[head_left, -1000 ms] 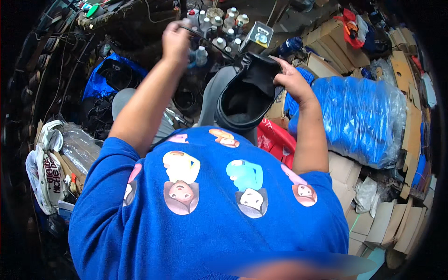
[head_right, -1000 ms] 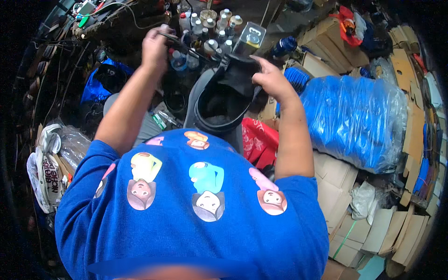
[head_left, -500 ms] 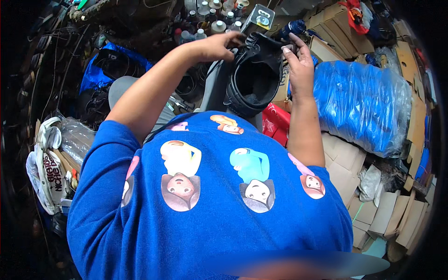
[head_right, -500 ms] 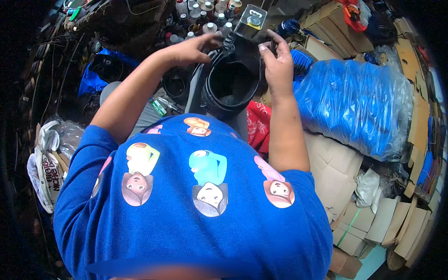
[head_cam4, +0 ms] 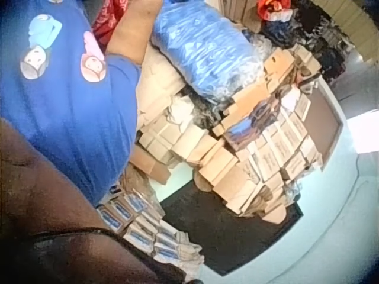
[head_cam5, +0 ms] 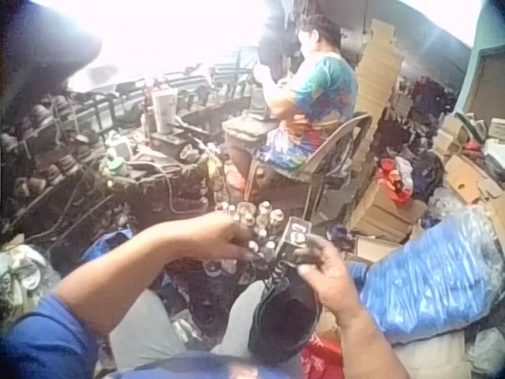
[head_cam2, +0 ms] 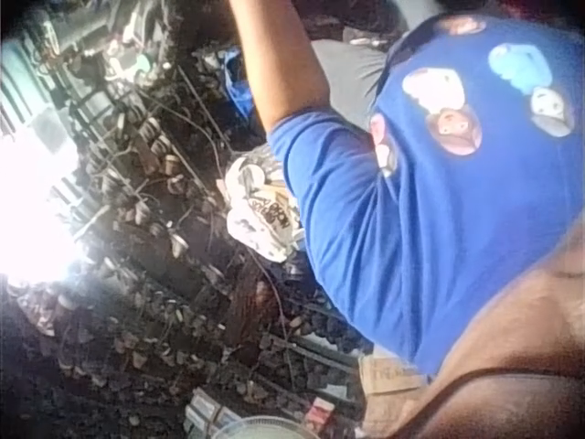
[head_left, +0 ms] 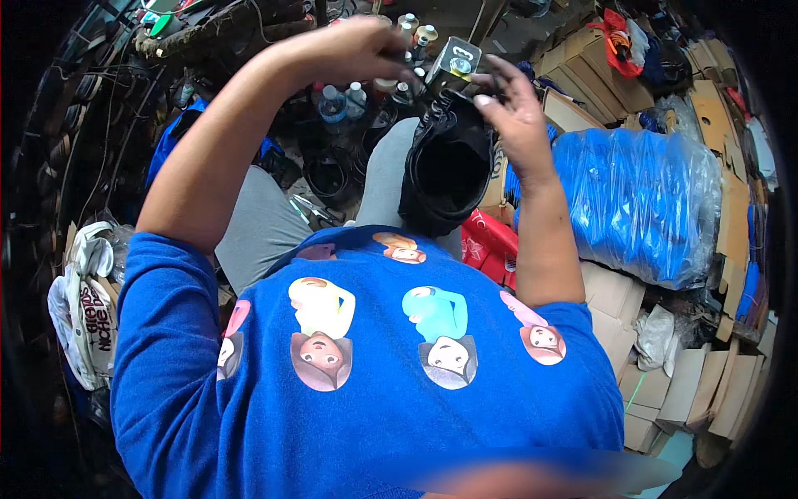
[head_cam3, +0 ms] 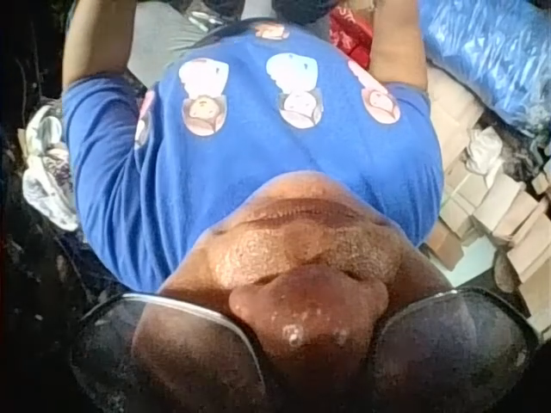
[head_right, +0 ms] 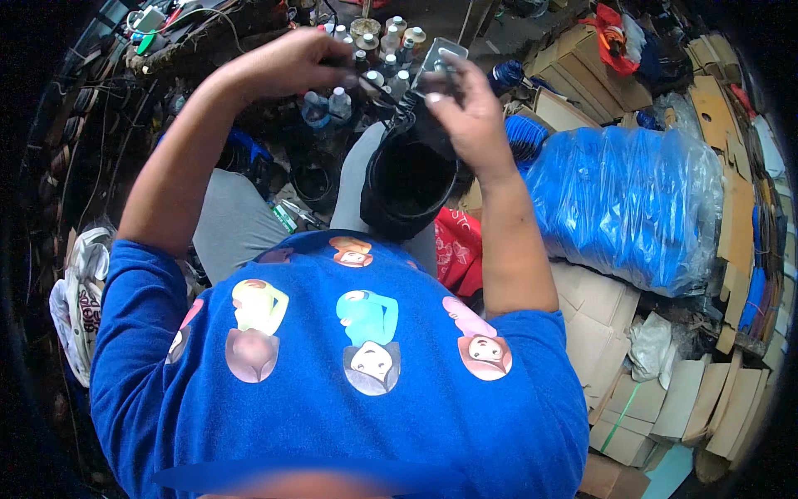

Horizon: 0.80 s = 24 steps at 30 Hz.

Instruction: Manually assembling and finishing leather shoe components, including trimming material and threading straps.

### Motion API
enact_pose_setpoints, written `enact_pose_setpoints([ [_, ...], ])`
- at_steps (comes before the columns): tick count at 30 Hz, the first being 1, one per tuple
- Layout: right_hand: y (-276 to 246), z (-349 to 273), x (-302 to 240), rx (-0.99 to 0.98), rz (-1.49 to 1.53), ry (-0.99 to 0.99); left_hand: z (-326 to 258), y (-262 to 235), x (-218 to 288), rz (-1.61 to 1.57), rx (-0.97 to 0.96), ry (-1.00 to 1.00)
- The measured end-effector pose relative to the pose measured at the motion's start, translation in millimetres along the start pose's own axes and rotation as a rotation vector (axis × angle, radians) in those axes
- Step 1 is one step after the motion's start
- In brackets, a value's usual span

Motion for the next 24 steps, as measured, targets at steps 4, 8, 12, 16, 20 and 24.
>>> enact_pose_setpoints([
  [4,51.4,3.8,-24.5,-0.319,-0.196,0.015,3.1,-30.2,103.3,0.29,0.139,0.359],
  [8,59.9,7.5,-52.2,-0.3,0.122,-0.019,13.3,-26.2,143.5,0.187,-0.09,0.425],
  [12,60.2,-3.5,-38.6,-0.492,-0.148,0.093,23.0,-44.8,82.6,-0.482,0.095,0.288],
  [16,58.7,-6.6,-40.4,-0.597,-0.096,0.06,39.3,39.6,3.9,-1.193,-0.155,0.041],
  [20,52.0,-4.8,-34.9,-0.543,-0.404,-0.017,33.9,72.3,-12.5,-1.147,-0.272,-0.14],
  [24,54.7,-4.4,-62.6,-0.215,-0.81,-0.505,37.2,83.2,-7.8,-1.001,-0.433,-0.131],
])
Point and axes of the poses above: each hand's wrist, its own z-axis towards the middle knuckle, its own y-axis out of the palm, x = y × z, the point moved 10 cm from there along z, towards the middle knuckle, and after that the axes turned 12 degrees about -z, right-handed, at the moved point
